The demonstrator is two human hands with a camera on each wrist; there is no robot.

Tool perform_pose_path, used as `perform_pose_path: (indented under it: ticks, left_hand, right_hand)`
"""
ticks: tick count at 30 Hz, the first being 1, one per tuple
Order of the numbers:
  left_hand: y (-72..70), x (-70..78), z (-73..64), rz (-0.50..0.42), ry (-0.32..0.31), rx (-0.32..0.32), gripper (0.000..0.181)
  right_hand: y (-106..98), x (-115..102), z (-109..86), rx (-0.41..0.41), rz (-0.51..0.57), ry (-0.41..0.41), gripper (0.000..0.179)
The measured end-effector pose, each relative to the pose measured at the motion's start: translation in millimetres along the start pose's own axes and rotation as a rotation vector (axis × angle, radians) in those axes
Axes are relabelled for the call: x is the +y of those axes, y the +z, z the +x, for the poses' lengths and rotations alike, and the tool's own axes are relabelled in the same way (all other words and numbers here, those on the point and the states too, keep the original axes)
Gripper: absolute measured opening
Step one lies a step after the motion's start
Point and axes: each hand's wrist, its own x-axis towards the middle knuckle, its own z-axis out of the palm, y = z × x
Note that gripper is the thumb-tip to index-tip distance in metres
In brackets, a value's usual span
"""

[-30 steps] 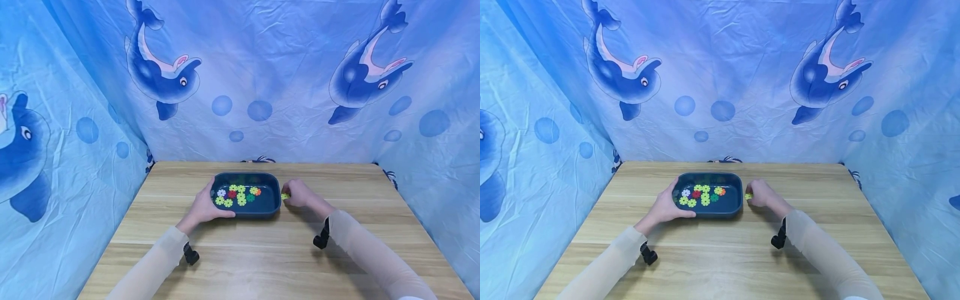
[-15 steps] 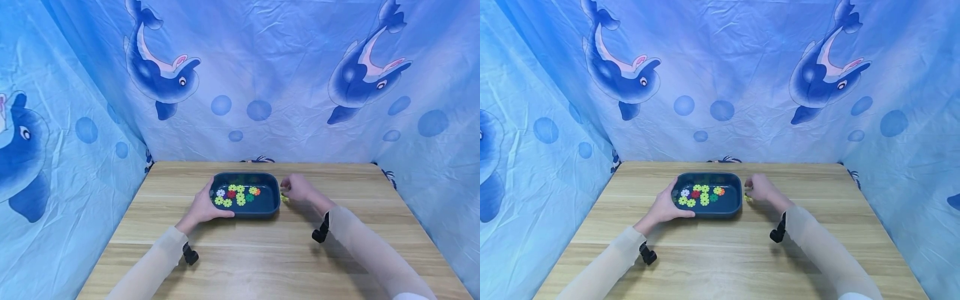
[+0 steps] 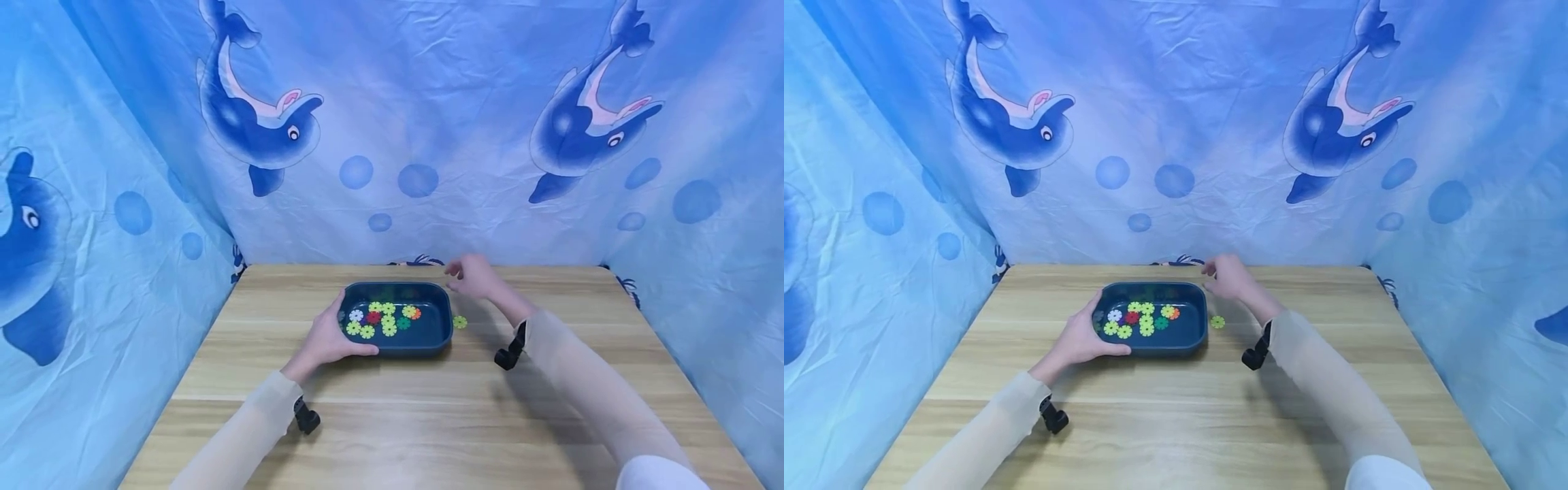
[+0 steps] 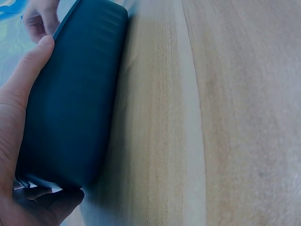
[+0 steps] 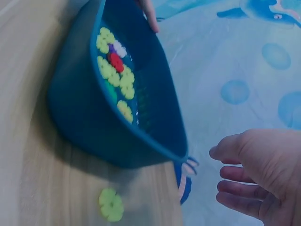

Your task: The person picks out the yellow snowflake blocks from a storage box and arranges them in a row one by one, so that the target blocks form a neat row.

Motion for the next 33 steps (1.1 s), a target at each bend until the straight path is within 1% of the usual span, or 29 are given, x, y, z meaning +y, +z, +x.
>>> perform_pose_path:
  ticks: [3, 6, 10, 14, 17, 24, 28, 33]
  left_hand:
    - [-1.0, 0.7, -0.6, -0.005, 0.001, -0.004, 0.158]
    - [-1.3, 1.2, -0.5, -0.006, 0.000, -0.001, 0.158]
    - [-1.8, 1.9, -0.5, -0.013, -0.004, -0.002, 0.155]
    - [-1.9, 1.8, -0.3, -0.016, -0.004, -0.006, 0.155]
    - [-2.0, 1.9, -0.4, -0.025, 0.000, -0.006, 0.155]
    - [-3.4, 2.0, -0.3, -0.027, 0.000, -0.002, 0.155]
    - [-3.0, 2.3, -0.2, -0.029, -0.003, -0.003, 0.155]
    - [-2.4, 0.6, -0.4, -0.023, -0.003, -0.004, 0.157]
  right_hand:
    - [-0.8, -11.1, 6.8, 0.004, -0.026, -0.010, 0.025]
    - [1.0, -23.2, 13.5, -0.010, -0.027, -0.016, 0.025]
    - [6.3, -37.7, 21.0, -0.035, -0.026, -0.061, 0.025]
    - [14.5, -46.9, 26.6, -0.047, -0.046, -0.111, 0.022]
    - [21.6, -51.6, 29.3, -0.059, -0.051, -0.124, 0.022]
    - [42.2, -58.7, 32.1, -0.156, -0.052, -0.136, 0.021]
    - [55.4, -59.4, 32.4, -0.191, -0.065, -0.123, 0.019]
    - [69.1, -59.9, 31.6, -0.214, -0.070, -0.097, 0.021]
